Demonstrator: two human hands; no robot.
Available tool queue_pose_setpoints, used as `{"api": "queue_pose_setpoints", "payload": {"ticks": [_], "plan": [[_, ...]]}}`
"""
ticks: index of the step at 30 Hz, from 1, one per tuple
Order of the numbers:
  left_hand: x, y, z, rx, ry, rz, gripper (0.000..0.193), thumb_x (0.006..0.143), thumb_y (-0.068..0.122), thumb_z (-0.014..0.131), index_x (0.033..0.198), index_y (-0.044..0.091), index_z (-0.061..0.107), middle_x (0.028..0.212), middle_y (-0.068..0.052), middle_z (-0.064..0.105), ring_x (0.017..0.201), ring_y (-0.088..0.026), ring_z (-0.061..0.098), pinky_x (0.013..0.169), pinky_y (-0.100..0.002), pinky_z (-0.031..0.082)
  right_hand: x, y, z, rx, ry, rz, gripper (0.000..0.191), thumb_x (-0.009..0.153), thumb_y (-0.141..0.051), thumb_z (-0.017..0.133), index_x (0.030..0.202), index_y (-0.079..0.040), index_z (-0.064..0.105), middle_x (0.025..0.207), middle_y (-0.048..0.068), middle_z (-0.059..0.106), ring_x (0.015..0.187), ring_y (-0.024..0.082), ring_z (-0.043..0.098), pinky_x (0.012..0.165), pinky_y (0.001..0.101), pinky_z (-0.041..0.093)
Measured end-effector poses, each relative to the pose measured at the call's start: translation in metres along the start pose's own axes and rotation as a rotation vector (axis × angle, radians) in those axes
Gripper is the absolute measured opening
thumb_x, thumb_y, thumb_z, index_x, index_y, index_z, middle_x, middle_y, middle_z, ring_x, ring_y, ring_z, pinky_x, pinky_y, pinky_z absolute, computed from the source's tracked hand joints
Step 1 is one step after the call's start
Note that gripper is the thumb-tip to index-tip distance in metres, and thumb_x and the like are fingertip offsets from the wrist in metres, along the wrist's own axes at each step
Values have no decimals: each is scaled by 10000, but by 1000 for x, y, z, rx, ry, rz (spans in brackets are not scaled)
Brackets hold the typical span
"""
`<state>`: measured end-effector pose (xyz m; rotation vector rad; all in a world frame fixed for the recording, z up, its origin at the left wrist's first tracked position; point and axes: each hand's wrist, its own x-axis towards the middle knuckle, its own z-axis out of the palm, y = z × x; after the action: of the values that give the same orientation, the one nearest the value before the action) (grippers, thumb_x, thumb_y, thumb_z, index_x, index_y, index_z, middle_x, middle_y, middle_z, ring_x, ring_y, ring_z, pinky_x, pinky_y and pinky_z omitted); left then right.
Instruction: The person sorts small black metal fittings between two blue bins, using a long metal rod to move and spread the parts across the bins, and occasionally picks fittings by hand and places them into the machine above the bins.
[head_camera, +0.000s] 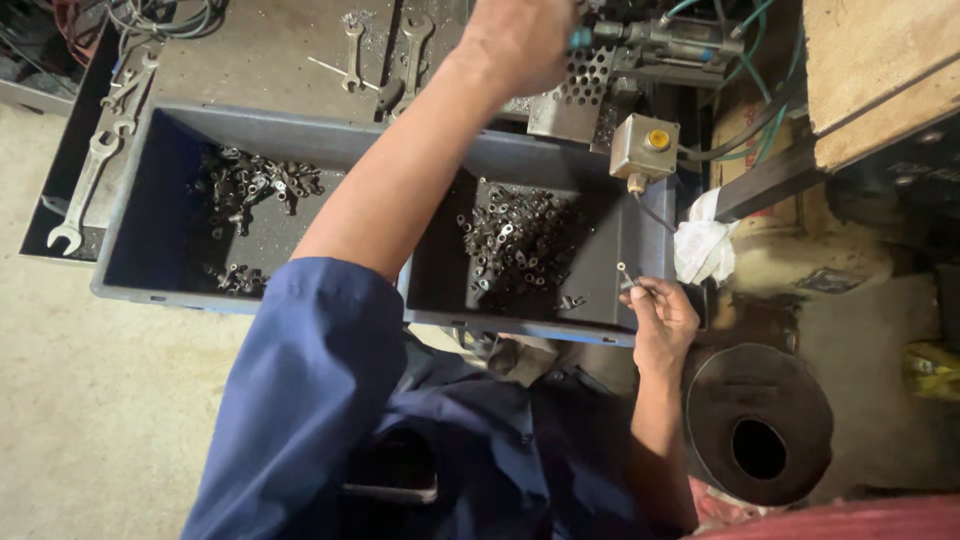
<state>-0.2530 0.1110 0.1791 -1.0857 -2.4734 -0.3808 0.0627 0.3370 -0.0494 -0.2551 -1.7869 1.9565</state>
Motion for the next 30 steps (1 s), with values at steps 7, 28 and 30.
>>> {"api": "queue_pose_setpoints", "payload": {"ticks": [7,28,30], "plan": [[-118,-18,13,-575,63,-17,188,816,131,755,978,35,768,865,-211,736,812,-410,716,742,-462,566,3,2,0,-2,-14,-38,192,983,62,672,1173,37,664,1000,92,714,877,169,700,806,290,553],[-304,82,35,-328,-227,-208,714,677,213,813,1334,69,574,1006,-110,667,952,-316,646,946,-433,470,235,-38,208,489,65,160,167,961,-133,680,1102,-74,612,986,147,737,869,262,726,750,356,582],[-304,82,36,-331,-223,-220,720,683,219,817,1343,70,569,1012,-110,665,962,-317,649,965,-436,466,252,-33,214,501,103,155,170,941,-150,702,1071,-91,610,962,131,729,833,256,711,705,352,564]]}}
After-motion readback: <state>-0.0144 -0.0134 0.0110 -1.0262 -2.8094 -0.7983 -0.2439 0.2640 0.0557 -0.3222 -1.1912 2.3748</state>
